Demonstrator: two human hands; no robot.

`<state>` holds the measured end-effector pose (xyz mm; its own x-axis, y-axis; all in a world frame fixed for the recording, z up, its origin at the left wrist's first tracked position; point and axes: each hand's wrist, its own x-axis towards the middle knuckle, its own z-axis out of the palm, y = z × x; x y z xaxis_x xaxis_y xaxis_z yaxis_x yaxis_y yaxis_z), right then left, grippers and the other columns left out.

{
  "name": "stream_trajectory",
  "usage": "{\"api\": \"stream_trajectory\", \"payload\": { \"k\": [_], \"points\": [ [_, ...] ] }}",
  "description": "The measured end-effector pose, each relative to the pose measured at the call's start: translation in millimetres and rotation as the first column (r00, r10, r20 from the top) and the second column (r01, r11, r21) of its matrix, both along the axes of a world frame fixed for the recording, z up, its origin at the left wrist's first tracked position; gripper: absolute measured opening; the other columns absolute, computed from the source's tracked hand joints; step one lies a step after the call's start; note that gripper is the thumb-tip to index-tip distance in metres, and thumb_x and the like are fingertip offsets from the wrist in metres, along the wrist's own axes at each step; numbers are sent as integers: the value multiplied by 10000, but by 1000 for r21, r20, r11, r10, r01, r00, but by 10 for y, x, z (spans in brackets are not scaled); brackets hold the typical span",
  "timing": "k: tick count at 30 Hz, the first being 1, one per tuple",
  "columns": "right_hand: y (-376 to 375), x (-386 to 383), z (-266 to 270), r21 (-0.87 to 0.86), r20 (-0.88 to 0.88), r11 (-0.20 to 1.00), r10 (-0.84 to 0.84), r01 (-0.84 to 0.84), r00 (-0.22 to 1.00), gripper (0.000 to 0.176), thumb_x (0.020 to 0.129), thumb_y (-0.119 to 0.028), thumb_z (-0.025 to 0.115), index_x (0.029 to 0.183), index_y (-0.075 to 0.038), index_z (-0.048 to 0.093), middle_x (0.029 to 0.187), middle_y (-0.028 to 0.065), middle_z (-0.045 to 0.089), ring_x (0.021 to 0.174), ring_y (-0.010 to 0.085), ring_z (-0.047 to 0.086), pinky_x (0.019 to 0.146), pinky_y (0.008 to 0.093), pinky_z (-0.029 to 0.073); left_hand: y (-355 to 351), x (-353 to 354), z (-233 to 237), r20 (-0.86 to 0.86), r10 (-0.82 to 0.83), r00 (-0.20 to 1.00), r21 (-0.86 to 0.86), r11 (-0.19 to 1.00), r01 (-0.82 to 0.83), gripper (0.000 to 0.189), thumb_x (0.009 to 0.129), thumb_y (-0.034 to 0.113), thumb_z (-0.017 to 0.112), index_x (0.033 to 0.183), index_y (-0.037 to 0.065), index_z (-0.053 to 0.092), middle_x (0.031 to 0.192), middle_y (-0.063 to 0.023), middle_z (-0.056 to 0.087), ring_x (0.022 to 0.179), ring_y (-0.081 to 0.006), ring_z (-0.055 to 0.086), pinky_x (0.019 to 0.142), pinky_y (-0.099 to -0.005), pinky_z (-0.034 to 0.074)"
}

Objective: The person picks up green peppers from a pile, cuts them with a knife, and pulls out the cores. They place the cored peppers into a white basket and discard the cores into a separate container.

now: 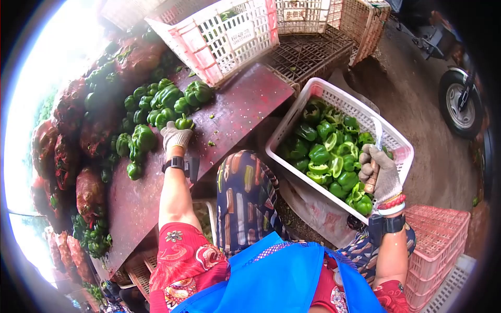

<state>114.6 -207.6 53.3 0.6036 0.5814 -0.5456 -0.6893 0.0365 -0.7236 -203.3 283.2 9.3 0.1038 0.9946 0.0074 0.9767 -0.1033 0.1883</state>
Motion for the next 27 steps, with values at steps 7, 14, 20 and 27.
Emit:
{"api": "stream_trajectory", "payload": {
  "k": [7,14,20,27],
  "points": [
    [62,-207,87,-66,338,969,246,-238,909,228,992,-281,682,944,-58,683,631,11,600,401,83,503,318,217,344,-803,531,619,850,425,311,-525,635,567,358,924,386,760,1121,98,684,942,-71,708,630,-213,629,543,-308,486],
    [400,-400,-195,250,651,939,16,-235,759,918,845,-164,866,1611,-126,361,1467,136,542,1223,231,613,984,345,532,-2634,1907,665,859,299,415,-489,240,839,518,1013,313,674,1469,113,530,1226,-71,667,1078,-174,645,896,-336,535],
    [165,-83,-119,-131,333,979,193,-157,923,604,822,-275,874,1333,-95,608,872,12,665,579,92,577,489,257,456,-2878,2279,277,895,35,445,-445,125,887,492,993,217,675,1451,103,535,1182,-15,637,960,-92,600,821,-259,494],
    [96,4,-70,-93,200,976,210,-195,957,469,854,-308,803,1206,-36,654,797,16,635,467,90,522,319,235,357,-2851,2454,185,741,521,424,-422,-130,897,469,926,150,701,1370,39,597,1221,-51,679,1106,-175,664,969,-324,544]
  ]
}}
